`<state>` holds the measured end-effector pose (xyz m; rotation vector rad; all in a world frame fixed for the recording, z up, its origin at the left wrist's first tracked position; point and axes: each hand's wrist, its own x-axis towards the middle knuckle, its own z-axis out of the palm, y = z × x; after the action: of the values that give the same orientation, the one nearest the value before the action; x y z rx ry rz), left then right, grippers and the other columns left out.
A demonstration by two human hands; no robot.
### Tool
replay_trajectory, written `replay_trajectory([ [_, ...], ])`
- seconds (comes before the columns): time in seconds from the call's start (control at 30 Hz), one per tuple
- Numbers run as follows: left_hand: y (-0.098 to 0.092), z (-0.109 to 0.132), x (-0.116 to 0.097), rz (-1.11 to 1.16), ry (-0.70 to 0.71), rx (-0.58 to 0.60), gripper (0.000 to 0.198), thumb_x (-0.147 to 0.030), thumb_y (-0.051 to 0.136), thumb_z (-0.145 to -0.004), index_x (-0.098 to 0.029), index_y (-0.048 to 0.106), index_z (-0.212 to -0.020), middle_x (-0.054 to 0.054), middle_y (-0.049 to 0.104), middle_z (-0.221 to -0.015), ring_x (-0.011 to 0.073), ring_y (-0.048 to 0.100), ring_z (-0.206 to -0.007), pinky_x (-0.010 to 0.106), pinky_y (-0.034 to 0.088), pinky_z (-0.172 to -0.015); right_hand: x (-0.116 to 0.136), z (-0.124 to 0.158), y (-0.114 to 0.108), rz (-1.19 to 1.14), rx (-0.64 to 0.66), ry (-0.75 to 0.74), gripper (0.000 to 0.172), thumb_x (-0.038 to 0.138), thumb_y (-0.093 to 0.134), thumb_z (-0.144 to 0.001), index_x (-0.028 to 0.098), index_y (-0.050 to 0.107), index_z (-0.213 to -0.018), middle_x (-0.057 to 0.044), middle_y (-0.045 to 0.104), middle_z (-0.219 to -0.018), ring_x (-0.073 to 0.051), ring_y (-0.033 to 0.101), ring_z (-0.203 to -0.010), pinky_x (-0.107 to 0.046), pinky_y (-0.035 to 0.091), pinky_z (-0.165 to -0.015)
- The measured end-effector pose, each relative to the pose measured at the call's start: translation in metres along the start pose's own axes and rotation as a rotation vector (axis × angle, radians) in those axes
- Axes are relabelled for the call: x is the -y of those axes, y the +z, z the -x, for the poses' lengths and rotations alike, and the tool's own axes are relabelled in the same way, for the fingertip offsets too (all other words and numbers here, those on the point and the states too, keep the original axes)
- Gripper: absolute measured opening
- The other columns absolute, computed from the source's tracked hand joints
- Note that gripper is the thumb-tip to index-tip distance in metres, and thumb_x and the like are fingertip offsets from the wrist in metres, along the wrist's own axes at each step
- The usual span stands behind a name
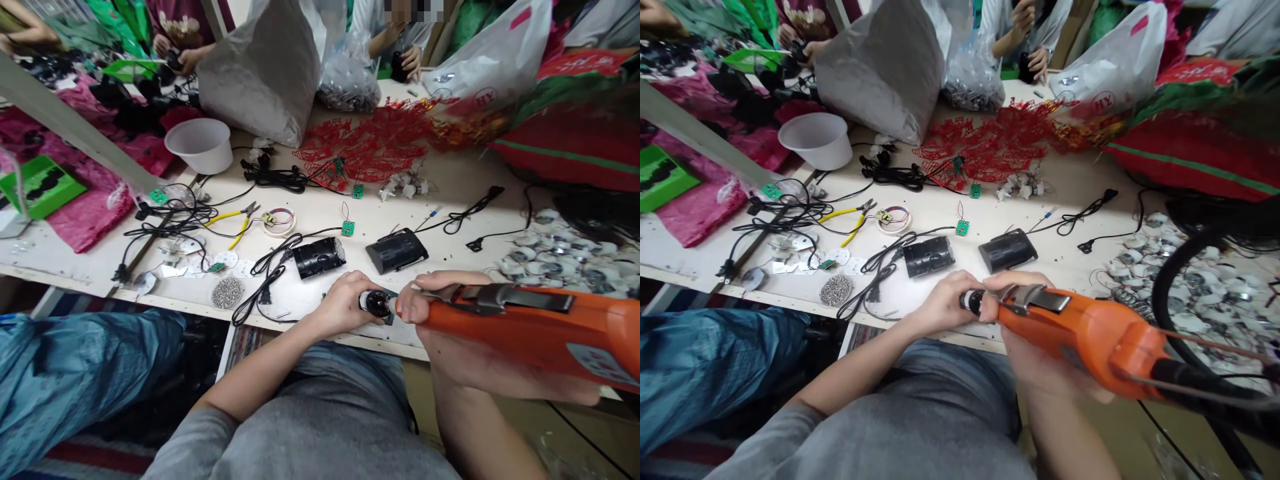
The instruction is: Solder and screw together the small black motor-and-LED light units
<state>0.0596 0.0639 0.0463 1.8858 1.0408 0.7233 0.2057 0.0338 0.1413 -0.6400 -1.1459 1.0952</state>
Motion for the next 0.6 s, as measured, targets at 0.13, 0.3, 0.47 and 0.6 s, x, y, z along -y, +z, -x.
replay_trajectory([
  [0.13, 0.0025, 0.0005, 0.0, 0.034, -0.015, -0.02, 0.043, -0.022, 0.091, -0.061, -0.02, 0.073, -0.101, 0.003, 0.065, -0.094, 0.0201, 0.063, -0.089, 0.031, 0.05, -0.08, -0.0033, 0.0029, 0.0006, 0.068, -0.001, 0.02, 0.055, 0.075, 0.057, -0.081, 0.025, 0.076, -0.098, -0.001, 0.061, -0.064, -0.019, 0.056, -0.055, -0.034, 0.046, -0.054],
  [0.3, 0.0057, 0.002, -0.0003, 0.009, -0.01, -0.057, 0.042, -0.024, 0.091, -0.062, -0.021, 0.071, -0.098, 0.002, 0.065, -0.094, 0.0197, 0.063, -0.089, 0.031, 0.05, -0.08, -0.0041, 0.0024, 0.0024, 0.103, -0.028, 0.022, 0.073, 0.092, 0.051, -0.068, 0.028, 0.076, -0.092, -0.002, 0.06, -0.067, -0.022, 0.054, -0.054, -0.039, 0.045, -0.053],
  [0.47, 0.0019, 0.002, -0.0015, 0.036, 0.013, -0.056, 0.039, -0.024, 0.092, -0.061, -0.021, 0.071, -0.094, 0.002, 0.066, -0.093, 0.0201, 0.063, -0.089, 0.031, 0.049, -0.08, -0.0055, -0.0037, -0.0012, 0.058, 0.031, 0.011, 0.064, 0.083, 0.054, -0.072, 0.027, 0.076, -0.093, -0.003, 0.06, -0.062, -0.021, 0.051, -0.048, -0.038, 0.044, -0.048],
  [0.6, 0.0004, 0.0016, -0.0053, 0.04, 0.001, -0.048, 0.031, -0.023, 0.091, -0.063, -0.021, 0.072, -0.087, 0.002, 0.066, -0.092, 0.0206, 0.063, -0.091, 0.032, 0.049, -0.083, -0.0046, -0.0039, 0.0016, 0.071, -0.029, 0.003, 0.061, 0.08, 0.052, -0.074, 0.03, 0.078, -0.095, -0.004, 0.068, -0.072, -0.02, 0.055, -0.046, -0.037, 0.045, -0.044],
])
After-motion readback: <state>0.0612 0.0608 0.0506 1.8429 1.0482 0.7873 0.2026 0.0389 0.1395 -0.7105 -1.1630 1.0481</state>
